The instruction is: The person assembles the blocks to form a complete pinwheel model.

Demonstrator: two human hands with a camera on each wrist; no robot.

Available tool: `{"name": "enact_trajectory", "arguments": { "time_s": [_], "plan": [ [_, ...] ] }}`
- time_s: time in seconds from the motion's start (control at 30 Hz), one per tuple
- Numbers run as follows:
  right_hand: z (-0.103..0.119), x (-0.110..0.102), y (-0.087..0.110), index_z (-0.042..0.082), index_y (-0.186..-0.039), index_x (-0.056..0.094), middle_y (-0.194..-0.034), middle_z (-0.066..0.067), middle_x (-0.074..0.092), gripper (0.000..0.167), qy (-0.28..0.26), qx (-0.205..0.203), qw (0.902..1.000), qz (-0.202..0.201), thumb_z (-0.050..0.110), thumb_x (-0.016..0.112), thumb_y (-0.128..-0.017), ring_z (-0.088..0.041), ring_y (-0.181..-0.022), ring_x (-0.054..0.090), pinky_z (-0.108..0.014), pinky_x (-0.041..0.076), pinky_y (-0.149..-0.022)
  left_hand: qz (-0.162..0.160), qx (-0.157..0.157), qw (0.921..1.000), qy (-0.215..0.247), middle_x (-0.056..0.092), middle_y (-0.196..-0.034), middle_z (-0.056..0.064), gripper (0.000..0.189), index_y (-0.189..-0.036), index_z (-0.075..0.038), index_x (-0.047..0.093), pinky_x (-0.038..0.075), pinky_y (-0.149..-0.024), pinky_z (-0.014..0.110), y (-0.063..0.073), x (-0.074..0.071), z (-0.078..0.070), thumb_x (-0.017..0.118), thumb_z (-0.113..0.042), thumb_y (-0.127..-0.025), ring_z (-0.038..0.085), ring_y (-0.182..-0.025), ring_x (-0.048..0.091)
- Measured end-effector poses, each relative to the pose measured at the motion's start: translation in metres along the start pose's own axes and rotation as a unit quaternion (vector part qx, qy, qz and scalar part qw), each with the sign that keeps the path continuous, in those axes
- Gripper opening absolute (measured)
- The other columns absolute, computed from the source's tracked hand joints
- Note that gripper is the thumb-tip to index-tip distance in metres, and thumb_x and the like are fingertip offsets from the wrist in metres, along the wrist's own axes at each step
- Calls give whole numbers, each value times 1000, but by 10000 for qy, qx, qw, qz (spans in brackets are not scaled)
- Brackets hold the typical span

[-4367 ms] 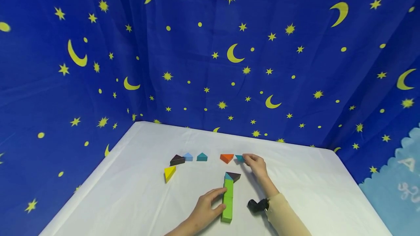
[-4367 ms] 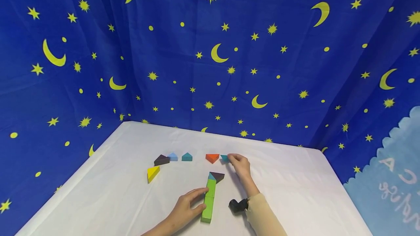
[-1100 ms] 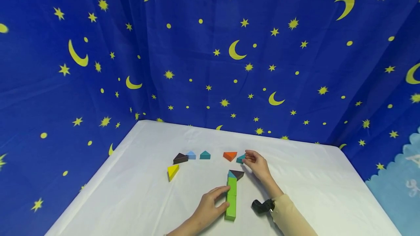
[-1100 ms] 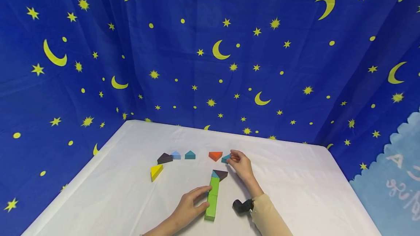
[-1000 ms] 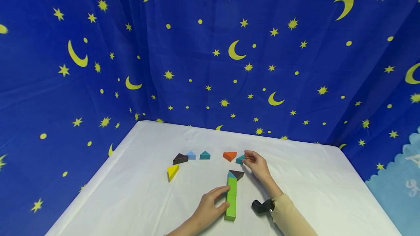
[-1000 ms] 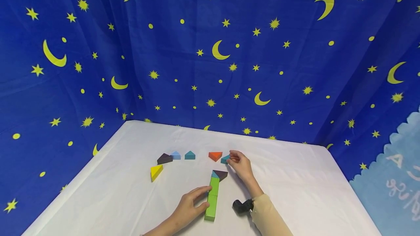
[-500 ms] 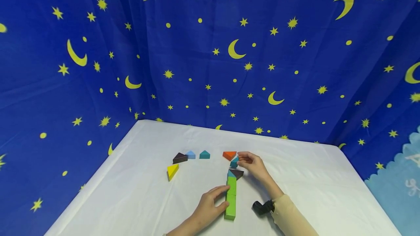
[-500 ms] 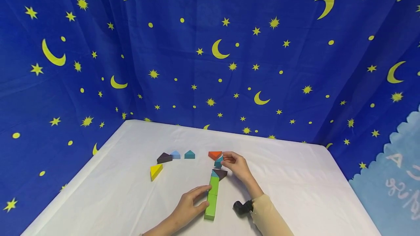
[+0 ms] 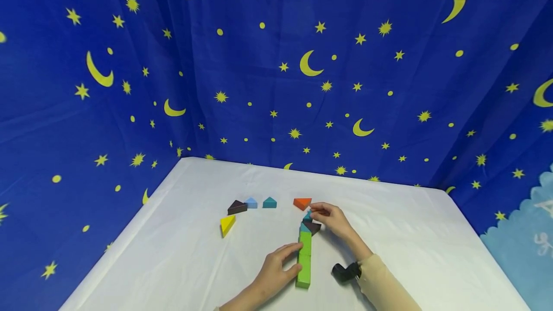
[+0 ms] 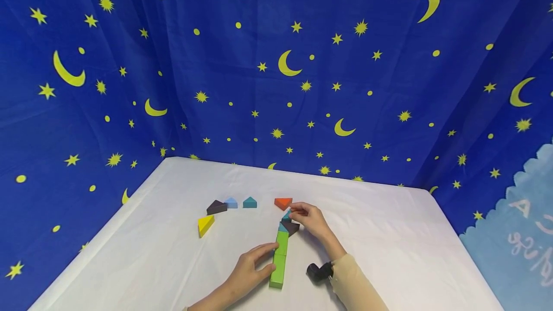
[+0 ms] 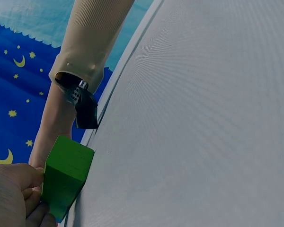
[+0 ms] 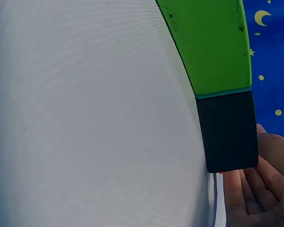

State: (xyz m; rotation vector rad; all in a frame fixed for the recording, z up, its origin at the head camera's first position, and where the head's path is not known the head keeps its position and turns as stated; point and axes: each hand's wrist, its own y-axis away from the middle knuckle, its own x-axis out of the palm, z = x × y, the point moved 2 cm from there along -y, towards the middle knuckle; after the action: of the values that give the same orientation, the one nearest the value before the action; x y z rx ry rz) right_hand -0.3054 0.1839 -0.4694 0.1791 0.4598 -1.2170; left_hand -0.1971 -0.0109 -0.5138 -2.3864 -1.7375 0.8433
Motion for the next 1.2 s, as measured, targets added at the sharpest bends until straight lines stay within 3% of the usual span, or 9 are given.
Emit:
{"name": "enact_trajectory", "arguments": {
  "time_s": [0.23,0.37,0.53,0.67,0.83,1.2],
  "plan": [
    [3,2,2,-10,-118,59,-107,-23,63,33,112,-60,9999,101,7,63,-90,-29,-94,63,-26,53,-78,24,-101,9999,47,59,-125,11,43,-126,0,57,43,-100,32,0,1,-1,67,-10,-86,22,-118,53],
    [5,4,3,-10,-117,59,-106,-24,63,31,138,-47,9999,83,6,63,-90,-30,-94,62,-23,53,-76,0,-1,10000,22,59,-124,11,43,-126,1,57,43,-100,33,1,2,-2,67,-9,-85,22,-117,54],
    [-19,5,-4,-8,-115,61,-105,-22,65,31,156,-40,9999,-10,8,65,-89,-30,-93,63,-23,52,-74,-7,127,9999,-12,60,-123,13,42,-126,1,57,44,-99,33,1,2,-2,67,-10,-86,23,-117,54],
    [-32,5,-7,-2,-116,63,-104,-14,67,33,213,-30,9997,-95,14,68,-88,-23,-91,63,-23,52,-75,21,40,10000,32,59,-124,12,43,-126,1,57,43,-100,32,1,2,-2,67,-10,-86,23,-117,54],
    [-33,5,-6,-1,-116,63,-101,-11,67,34,215,-112,9996,-112,14,69,-86,-21,-88,64,-26,53,-74,49,-85,9999,138,59,-125,11,43,-126,0,57,43,-100,31,1,3,-1,67,-10,-86,21,-118,53],
    [-31,7,-8,-3,-114,63,-95,-7,67,34,298,-19,9994,-167,15,70,-86,-20,-85,63,-27,53,-73,-73,74,9999,30,60,-123,12,42,-125,0,58,44,-99,33,1,-1,-6,68,-9,-85,26,-116,54]
  ]
}}
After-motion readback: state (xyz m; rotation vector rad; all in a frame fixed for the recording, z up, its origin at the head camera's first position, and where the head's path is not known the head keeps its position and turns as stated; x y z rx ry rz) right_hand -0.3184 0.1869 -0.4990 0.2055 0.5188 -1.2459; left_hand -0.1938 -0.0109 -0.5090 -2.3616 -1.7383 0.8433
